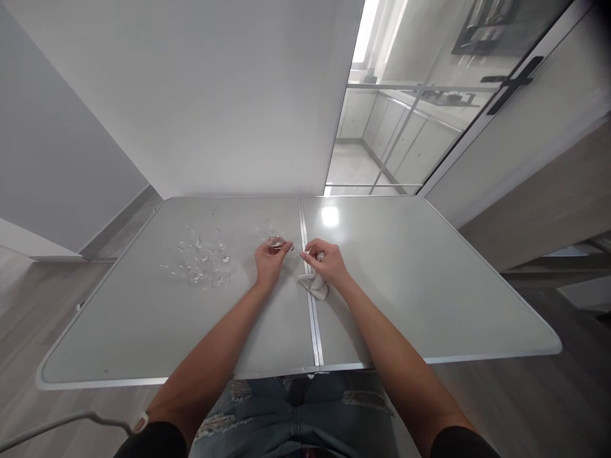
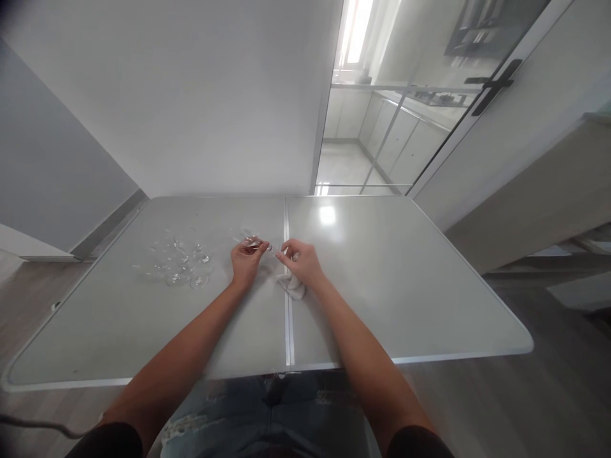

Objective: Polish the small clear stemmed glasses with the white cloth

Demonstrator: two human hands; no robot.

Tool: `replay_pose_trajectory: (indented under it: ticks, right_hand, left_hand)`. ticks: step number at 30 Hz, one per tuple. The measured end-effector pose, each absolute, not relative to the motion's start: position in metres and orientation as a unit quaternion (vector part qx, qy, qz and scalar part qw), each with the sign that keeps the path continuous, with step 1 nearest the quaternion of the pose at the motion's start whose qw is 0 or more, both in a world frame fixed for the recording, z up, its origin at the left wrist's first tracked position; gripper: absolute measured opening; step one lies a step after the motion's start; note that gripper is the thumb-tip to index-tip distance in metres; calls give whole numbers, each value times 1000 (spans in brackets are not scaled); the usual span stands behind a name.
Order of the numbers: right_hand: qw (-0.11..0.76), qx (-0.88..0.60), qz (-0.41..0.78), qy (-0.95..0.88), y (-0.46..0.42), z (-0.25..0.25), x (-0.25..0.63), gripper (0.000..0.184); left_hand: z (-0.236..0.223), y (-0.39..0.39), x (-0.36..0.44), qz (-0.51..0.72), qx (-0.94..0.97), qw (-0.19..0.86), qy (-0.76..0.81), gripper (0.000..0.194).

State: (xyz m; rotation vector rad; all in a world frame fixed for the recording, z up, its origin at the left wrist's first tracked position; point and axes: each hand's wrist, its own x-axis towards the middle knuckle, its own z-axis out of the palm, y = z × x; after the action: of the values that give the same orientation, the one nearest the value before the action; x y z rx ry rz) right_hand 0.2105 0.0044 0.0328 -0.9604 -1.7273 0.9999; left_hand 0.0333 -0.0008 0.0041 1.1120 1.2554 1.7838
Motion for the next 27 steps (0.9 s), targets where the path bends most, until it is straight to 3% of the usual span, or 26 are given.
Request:
replay_pose_trajectory:
  ticks: [5, 15, 18, 23, 27]
  right_hand:
    - [418, -406, 274, -765, 6, 19, 201, 32]
    - [310, -468, 144, -815, 8, 12, 199, 21]
    - [285, -484, 117, -819, 9, 16, 201, 23]
    - [303, -584, 98, -747, 29, 18, 225, 25]
    - [330, -688, 103, -639, 54, 8, 257, 28]
  left_hand:
    - [6, -9, 39, 624, 502, 353, 485, 30]
    - [4, -8, 38, 590, 609, 272, 456, 7]
    - [3, -7, 38, 583, 606, 282, 462, 11]
    - [4, -8, 41, 597, 563, 316, 477, 34]
    - [4, -8, 41, 587, 551, 337, 489, 29]
